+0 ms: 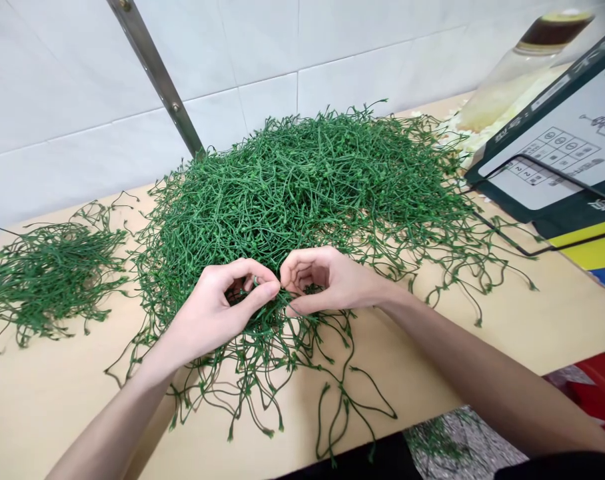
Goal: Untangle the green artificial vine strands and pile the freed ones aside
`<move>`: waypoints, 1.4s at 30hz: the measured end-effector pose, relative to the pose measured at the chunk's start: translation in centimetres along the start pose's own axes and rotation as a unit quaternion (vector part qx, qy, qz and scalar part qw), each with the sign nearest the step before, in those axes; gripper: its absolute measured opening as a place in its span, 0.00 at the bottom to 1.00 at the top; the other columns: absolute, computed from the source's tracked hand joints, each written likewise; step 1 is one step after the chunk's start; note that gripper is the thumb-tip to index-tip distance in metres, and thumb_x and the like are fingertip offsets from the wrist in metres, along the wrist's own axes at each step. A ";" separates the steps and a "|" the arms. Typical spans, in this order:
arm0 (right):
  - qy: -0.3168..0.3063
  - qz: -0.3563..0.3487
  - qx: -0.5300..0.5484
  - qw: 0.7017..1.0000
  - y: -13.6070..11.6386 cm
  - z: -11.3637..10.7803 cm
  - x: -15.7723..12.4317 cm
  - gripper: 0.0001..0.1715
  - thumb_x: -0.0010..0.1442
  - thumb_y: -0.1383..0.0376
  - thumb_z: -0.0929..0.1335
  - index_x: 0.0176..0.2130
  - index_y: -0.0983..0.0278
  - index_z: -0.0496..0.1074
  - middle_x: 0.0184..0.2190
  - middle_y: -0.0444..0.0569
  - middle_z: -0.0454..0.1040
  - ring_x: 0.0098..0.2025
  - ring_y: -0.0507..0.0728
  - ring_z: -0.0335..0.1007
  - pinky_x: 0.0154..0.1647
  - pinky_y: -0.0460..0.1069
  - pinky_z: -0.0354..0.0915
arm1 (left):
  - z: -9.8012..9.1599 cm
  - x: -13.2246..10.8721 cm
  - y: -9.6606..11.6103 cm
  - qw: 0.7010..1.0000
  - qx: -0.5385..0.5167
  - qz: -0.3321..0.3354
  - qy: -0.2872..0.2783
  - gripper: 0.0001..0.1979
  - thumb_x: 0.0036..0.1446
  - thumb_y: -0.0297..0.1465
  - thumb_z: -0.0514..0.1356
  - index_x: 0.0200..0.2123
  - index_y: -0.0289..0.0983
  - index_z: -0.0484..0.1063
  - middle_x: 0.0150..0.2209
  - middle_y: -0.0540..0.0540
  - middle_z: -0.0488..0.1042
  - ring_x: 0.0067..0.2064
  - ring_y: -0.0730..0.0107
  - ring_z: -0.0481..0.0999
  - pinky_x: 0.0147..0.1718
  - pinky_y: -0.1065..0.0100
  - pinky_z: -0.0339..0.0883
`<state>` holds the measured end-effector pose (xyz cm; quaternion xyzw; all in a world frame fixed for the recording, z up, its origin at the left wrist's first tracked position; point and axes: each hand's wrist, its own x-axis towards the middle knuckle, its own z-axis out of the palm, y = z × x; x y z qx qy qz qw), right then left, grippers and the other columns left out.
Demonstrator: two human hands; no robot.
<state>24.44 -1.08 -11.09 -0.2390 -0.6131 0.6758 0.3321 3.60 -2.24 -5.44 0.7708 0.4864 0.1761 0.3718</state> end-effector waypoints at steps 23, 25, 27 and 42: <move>0.000 -0.003 0.037 0.999 -0.2 -0.3 0.0 0.10 0.54 0.68 0.74 0.36 0.68 0.71 0.32 0.44 0.74 0.32 0.47 0.68 0.36 0.45 0.65 | 0.0 -0.1 0.4 1.000 0.001 -0.006 -0.022 0.12 0.61 0.40 0.58 0.33 0.37 0.76 0.22 0.54 0.64 0.23 0.77 0.57 0.22 0.71 0.51; 0.011 -0.006 0.039 0.999 -0.2 -0.4 0.0 0.10 0.54 0.68 0.74 0.35 0.67 0.71 0.31 0.44 0.74 0.31 0.47 0.69 0.35 0.45 0.66 | -0.1 0.0 0.4 0.999 -0.010 -0.021 -0.029 0.13 0.59 0.41 0.60 0.37 0.38 0.76 0.21 0.54 0.63 0.23 0.76 0.57 0.22 0.71 0.51; 0.026 -0.012 0.034 0.999 -0.2 -0.5 0.0 0.10 0.54 0.68 0.74 0.35 0.67 0.71 0.31 0.44 0.74 0.32 0.48 0.70 0.35 0.46 0.67 | -0.1 0.0 0.2 0.998 -0.023 -0.039 -0.032 0.14 0.57 0.42 0.62 0.39 0.38 0.77 0.21 0.55 0.63 0.24 0.76 0.58 0.22 0.72 0.52; -0.006 0.024 -0.022 0.999 -0.6 -0.2 0.0 0.13 0.50 0.65 0.77 0.34 0.68 0.74 0.23 0.40 0.70 0.25 0.47 0.63 0.27 0.44 0.60 | -0.2 -0.2 0.4 0.998 0.025 -0.007 -0.052 0.09 0.56 0.38 0.62 0.30 0.38 0.75 0.26 0.54 0.71 0.27 0.75 0.66 0.31 0.70 0.59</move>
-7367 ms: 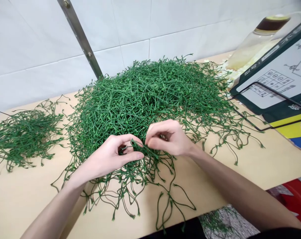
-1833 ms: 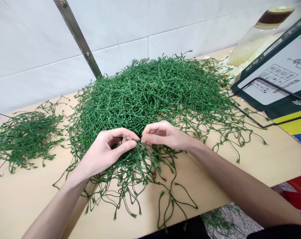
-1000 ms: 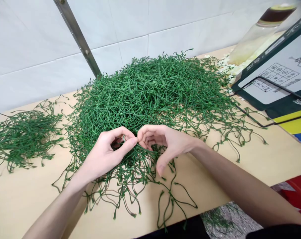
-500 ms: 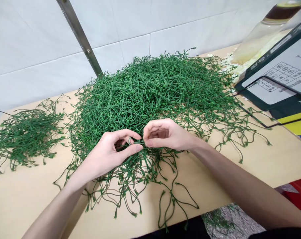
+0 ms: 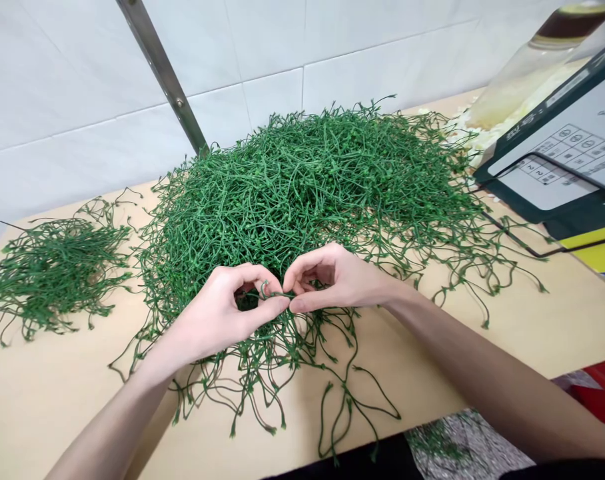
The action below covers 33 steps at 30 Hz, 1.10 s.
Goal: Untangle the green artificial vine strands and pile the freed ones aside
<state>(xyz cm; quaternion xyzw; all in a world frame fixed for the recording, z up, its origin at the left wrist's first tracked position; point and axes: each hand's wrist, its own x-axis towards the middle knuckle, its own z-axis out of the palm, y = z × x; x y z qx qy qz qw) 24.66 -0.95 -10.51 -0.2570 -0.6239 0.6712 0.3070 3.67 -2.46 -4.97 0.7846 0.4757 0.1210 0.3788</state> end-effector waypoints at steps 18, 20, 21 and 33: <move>-0.027 0.020 -0.010 0.999 0.4 0.4 0.0 0.15 0.48 0.65 0.77 0.33 0.68 0.72 0.28 0.42 0.74 0.25 0.45 0.63 0.28 0.44 0.64 | 0.1 0.1 -0.1 0.999 0.044 -0.003 -0.018 0.14 0.60 0.41 0.58 0.30 0.39 0.77 0.25 0.53 0.70 0.27 0.74 0.66 0.28 0.70 0.58; -0.023 0.023 -0.013 0.999 0.3 0.4 0.0 0.11 0.50 0.67 0.76 0.34 0.68 0.73 0.30 0.44 0.76 0.28 0.47 0.67 0.33 0.45 0.67 | 0.1 0.0 -0.2 0.999 0.044 -0.010 -0.022 0.15 0.60 0.42 0.58 0.31 0.39 0.77 0.25 0.53 0.70 0.27 0.74 0.65 0.28 0.70 0.57; -0.020 0.024 -0.015 0.999 0.3 0.3 0.0 0.11 0.51 0.67 0.75 0.35 0.68 0.73 0.31 0.45 0.76 0.30 0.47 0.68 0.34 0.46 0.68 | 0.1 0.0 -0.2 0.999 0.043 -0.011 -0.025 0.14 0.59 0.42 0.58 0.31 0.38 0.77 0.26 0.53 0.71 0.27 0.74 0.66 0.28 0.70 0.57; -0.009 0.034 0.001 0.999 0.0 0.4 -0.2 0.44 0.45 0.67 0.79 0.58 0.64 0.62 0.27 0.40 0.75 0.24 0.47 0.66 0.24 0.42 0.61 | 0.4 0.0 -0.6 0.996 0.058 0.030 -0.053 0.18 0.62 0.40 0.56 0.24 0.36 0.72 0.23 0.53 0.67 0.27 0.74 0.63 0.29 0.69 0.56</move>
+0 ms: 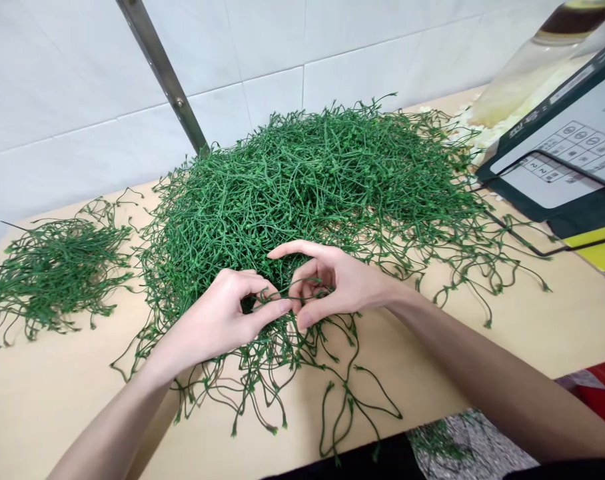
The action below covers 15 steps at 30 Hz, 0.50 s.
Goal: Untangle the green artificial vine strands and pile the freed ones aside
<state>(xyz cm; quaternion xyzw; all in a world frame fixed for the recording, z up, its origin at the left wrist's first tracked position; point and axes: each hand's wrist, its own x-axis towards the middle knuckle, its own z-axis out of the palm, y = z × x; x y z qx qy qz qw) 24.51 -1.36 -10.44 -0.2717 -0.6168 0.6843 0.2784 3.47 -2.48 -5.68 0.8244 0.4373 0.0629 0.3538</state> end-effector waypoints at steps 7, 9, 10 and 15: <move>0.053 -0.108 -0.168 0.978 0.8 0.4 0.3 0.16 0.55 0.57 0.74 0.37 0.68 0.80 0.21 0.42 0.73 0.20 0.45 0.58 0.20 0.42 0.55 | -0.3 0.0 -0.1 0.999 0.000 -0.033 -0.006 0.19 0.61 0.41 0.57 0.23 0.35 0.71 0.23 0.53 0.66 0.26 0.75 0.61 0.27 0.69 0.55; 0.035 -0.119 -0.205 0.971 0.8 0.2 0.3 0.15 0.58 0.58 0.73 0.37 0.68 0.81 0.20 0.43 0.74 0.19 0.45 0.58 0.19 0.42 0.54 | -0.4 0.0 -0.2 0.999 -0.008 -0.050 -0.019 0.19 0.60 0.44 0.58 0.25 0.36 0.72 0.23 0.53 0.66 0.26 0.75 0.62 0.26 0.69 0.55; 0.021 -0.111 -0.205 0.972 0.7 0.1 0.2 0.15 0.59 0.58 0.72 0.37 0.69 0.81 0.20 0.43 0.74 0.18 0.45 0.60 0.18 0.42 0.56 | -0.5 0.0 -0.2 0.998 -0.011 -0.053 -0.025 0.19 0.60 0.45 0.58 0.26 0.36 0.73 0.23 0.53 0.67 0.26 0.74 0.62 0.26 0.70 0.55; -0.059 -0.001 -0.120 0.991 0.0 0.2 -0.2 0.14 0.62 0.60 0.68 0.35 0.70 0.77 0.23 0.44 0.74 0.16 0.45 0.68 0.18 0.40 0.63 | -0.6 -0.2 -0.2 0.998 -0.014 -0.046 -0.041 0.17 0.60 0.45 0.59 0.31 0.38 0.76 0.26 0.53 0.69 0.28 0.74 0.64 0.27 0.71 0.57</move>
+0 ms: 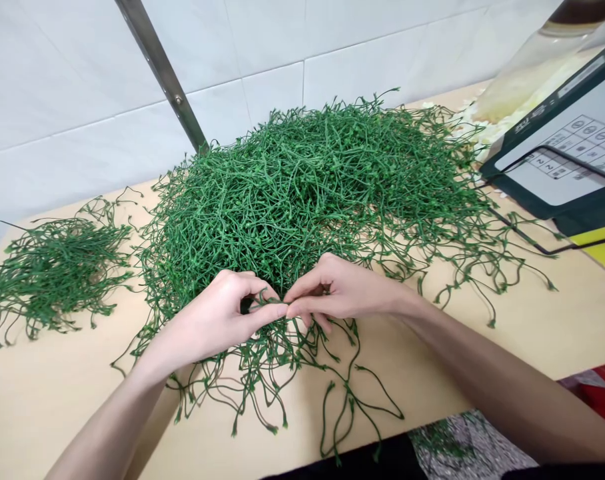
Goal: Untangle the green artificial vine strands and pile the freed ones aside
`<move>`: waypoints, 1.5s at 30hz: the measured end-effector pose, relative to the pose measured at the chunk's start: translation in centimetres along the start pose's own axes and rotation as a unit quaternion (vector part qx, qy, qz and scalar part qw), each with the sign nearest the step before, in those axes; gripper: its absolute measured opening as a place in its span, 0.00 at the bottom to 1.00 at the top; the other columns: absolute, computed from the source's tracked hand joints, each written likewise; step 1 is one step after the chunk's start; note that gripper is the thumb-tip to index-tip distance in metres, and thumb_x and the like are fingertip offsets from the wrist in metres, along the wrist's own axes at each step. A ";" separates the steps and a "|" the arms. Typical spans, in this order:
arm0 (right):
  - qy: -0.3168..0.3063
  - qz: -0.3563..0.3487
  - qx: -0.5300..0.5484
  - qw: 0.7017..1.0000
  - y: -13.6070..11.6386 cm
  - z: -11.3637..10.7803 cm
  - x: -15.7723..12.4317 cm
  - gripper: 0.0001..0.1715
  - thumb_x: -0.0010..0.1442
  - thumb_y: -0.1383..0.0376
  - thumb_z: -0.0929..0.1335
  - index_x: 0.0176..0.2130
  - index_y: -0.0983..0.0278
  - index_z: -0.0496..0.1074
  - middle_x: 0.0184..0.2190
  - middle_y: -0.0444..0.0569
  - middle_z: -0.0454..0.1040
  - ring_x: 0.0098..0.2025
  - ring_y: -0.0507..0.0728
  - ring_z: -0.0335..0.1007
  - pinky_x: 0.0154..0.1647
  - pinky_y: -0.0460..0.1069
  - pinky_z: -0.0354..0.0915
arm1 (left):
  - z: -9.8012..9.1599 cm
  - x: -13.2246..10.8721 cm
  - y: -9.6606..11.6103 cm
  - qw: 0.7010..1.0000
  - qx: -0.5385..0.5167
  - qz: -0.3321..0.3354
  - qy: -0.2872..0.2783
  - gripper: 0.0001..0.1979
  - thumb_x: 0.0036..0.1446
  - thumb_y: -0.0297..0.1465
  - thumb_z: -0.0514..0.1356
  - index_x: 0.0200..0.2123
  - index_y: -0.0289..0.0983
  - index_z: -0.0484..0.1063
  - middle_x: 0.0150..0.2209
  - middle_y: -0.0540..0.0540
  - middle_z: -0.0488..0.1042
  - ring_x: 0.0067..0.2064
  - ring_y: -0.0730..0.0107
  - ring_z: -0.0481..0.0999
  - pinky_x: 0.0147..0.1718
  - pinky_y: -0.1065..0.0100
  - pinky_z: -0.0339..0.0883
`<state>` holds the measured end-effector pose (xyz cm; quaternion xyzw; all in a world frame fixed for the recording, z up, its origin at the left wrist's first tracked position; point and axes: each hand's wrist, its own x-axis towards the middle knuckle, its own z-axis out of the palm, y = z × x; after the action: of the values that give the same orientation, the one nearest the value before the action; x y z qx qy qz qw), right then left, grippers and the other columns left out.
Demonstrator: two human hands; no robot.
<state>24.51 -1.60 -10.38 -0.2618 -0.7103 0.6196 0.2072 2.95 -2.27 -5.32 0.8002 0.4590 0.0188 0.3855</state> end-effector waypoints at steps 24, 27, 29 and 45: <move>-0.264 -0.147 0.231 0.925 0.9 1.0 0.4 0.07 0.65 0.68 0.66 0.35 0.71 0.71 0.29 0.46 0.71 0.23 0.44 0.59 0.24 0.40 0.61 | 0.2 -0.9 1.7 0.934 -0.229 0.207 -0.181 0.09 0.58 0.22 0.62 0.32 0.37 0.82 0.31 0.42 0.82 0.36 0.66 0.77 0.38 0.67 0.70; -0.349 -0.173 0.224 0.893 0.4 0.7 0.2 0.11 0.66 0.67 0.65 0.33 0.70 0.72 0.26 0.47 0.72 0.21 0.45 0.59 0.24 0.42 0.60 | 0.0 -1.1 1.8 0.914 -0.229 0.242 -0.232 0.10 0.57 0.21 0.62 0.31 0.38 0.83 0.26 0.43 0.81 0.29 0.67 0.73 0.34 0.65 0.67; -0.379 -0.202 0.208 0.879 0.0 0.3 -0.4 0.15 0.67 0.65 0.64 0.30 0.68 0.73 0.23 0.47 0.72 0.21 0.46 0.60 0.26 0.43 0.62 | -0.3 -1.3 1.4 0.906 -0.238 0.251 -0.242 0.10 0.58 0.23 0.62 0.29 0.39 0.82 0.22 0.45 0.79 0.23 0.70 0.67 0.30 0.64 0.64; 0.423 -0.281 0.032 0.861 0.2 0.0 0.8 0.04 0.58 0.70 0.72 0.35 0.63 0.79 0.33 0.45 0.79 0.35 0.49 0.75 0.36 0.45 0.71 | -0.7 0.0 0.2 0.977 -0.127 0.128 0.116 0.09 0.62 0.29 0.60 0.43 0.43 0.80 0.40 0.48 0.75 0.39 0.73 0.72 0.34 0.74 0.64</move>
<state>23.94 -1.06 -10.60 -0.2811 -0.5775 0.3871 0.6615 2.85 -1.88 -4.73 0.7893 0.3884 0.2182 0.4225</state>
